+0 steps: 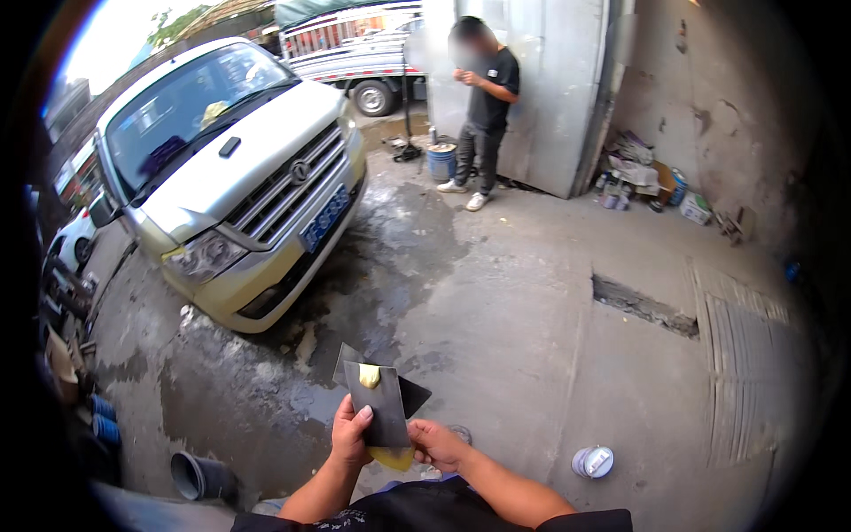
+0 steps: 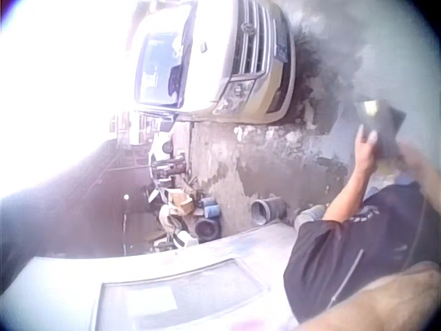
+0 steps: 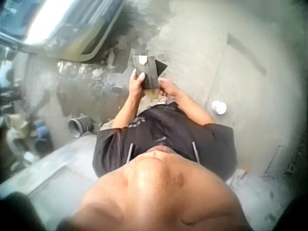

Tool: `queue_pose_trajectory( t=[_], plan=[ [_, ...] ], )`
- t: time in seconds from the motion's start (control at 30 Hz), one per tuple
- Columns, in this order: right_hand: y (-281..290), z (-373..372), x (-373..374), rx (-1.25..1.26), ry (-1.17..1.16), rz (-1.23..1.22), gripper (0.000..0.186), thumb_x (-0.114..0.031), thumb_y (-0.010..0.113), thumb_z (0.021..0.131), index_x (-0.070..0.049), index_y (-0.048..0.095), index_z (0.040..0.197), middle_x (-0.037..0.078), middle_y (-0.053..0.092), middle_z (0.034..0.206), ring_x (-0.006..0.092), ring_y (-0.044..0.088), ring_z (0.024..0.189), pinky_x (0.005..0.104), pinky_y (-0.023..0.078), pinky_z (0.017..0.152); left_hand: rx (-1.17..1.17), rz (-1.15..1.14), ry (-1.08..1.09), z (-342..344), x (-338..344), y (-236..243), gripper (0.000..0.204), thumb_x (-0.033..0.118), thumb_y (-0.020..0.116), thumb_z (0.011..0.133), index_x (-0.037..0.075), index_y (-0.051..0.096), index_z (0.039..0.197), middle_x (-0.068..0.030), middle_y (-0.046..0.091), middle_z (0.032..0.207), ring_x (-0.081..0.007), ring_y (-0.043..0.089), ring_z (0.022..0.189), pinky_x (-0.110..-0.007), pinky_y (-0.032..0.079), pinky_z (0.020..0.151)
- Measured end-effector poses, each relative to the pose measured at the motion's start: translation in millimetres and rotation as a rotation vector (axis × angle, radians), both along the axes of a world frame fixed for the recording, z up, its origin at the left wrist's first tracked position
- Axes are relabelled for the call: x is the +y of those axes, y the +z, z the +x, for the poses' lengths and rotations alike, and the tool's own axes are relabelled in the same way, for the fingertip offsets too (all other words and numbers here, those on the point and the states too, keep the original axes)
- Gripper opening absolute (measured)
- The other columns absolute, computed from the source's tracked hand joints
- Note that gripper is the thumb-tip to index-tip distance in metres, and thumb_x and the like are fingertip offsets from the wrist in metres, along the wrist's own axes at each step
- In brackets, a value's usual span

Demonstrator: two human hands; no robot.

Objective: The person mixes a yellow paste with a hardener on a black mixing board using a putty knife. They then apply the mixed filler to a specific area on the front bumper of a silver van, smoothing it over the surface.

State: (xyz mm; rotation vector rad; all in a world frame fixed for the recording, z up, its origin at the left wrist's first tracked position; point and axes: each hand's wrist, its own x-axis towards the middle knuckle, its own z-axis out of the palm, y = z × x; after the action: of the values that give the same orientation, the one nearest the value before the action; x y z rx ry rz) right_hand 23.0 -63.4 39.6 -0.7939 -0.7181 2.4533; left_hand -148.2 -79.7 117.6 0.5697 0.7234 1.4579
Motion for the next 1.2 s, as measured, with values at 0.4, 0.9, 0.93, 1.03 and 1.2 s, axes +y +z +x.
queue_pose_trajectory(
  t=[0.4,0.9,0.93,1.03,1.2],
  plan=[
    [11.7,-55.6,75.4,0.135,0.091,0.000,0.019,-0.022,0.054,0.096,-0.003,0.052,0.097,0.007,0.062,0.081,0.0131,0.058,0.062,0.0248,0.047,0.057,-0.021,0.036,0.539,-39.0,35.0,15.4,0.031,0.008,0.054,0.091,0.007,0.050,0.122,-0.0099,0.062,0.108,-0.0210,0.064,0.093,-0.038,0.054,0.082],
    [36.9,-262.8,33.5,0.360,0.613,0.107,0.039,-0.018,0.062,0.090,-0.002,0.048,0.122,0.005,0.061,0.101,0.0137,0.057,0.086,0.0296,0.047,0.080,-0.056,0.225,1.171,-209.0,-65.7,5.4,0.030,0.016,0.052,0.093,0.013,0.048,0.122,-0.0061,0.061,0.096,-0.0226,0.061,0.077,-0.034,0.053,0.068],
    [39.7,-282.7,23.4,0.331,0.631,0.172,0.040,-0.020,0.063,0.090,-0.002,0.048,0.122,0.004,0.061,0.101,0.0124,0.056,0.085,0.0286,0.046,0.079,-0.057,0.220,1.184,-223.0,-70.3,2.7,0.029,0.017,0.052,0.093,0.014,0.048,0.122,-0.0056,0.061,0.096,-0.0221,0.061,0.077,-0.035,0.053,0.068],
    [27.9,-340.6,1.7,0.275,0.591,0.330,0.036,-0.022,0.062,0.091,-0.002,0.052,0.119,0.002,0.061,0.102,0.0091,0.054,0.085,0.0261,0.046,0.077,-0.046,0.220,1.275,-276.3,-98.7,-7.1,0.030,0.017,0.052,0.092,0.014,0.049,0.122,-0.0039,0.061,0.097,-0.0199,0.060,0.077,-0.034,0.051,0.068],
    [41.6,-398.6,-9.8,0.253,0.630,0.538,0.030,-0.018,0.060,0.092,-0.002,0.055,0.117,0.001,0.060,0.103,0.0080,0.053,0.085,0.0256,0.046,0.073,-0.032,0.401,1.445,-354.4,-182.0,5.6,0.036,0.009,0.052,0.091,0.009,0.049,0.126,-0.0038,0.058,0.117,-0.0205,0.056,0.107,-0.037,0.044,0.095]
  ],
)
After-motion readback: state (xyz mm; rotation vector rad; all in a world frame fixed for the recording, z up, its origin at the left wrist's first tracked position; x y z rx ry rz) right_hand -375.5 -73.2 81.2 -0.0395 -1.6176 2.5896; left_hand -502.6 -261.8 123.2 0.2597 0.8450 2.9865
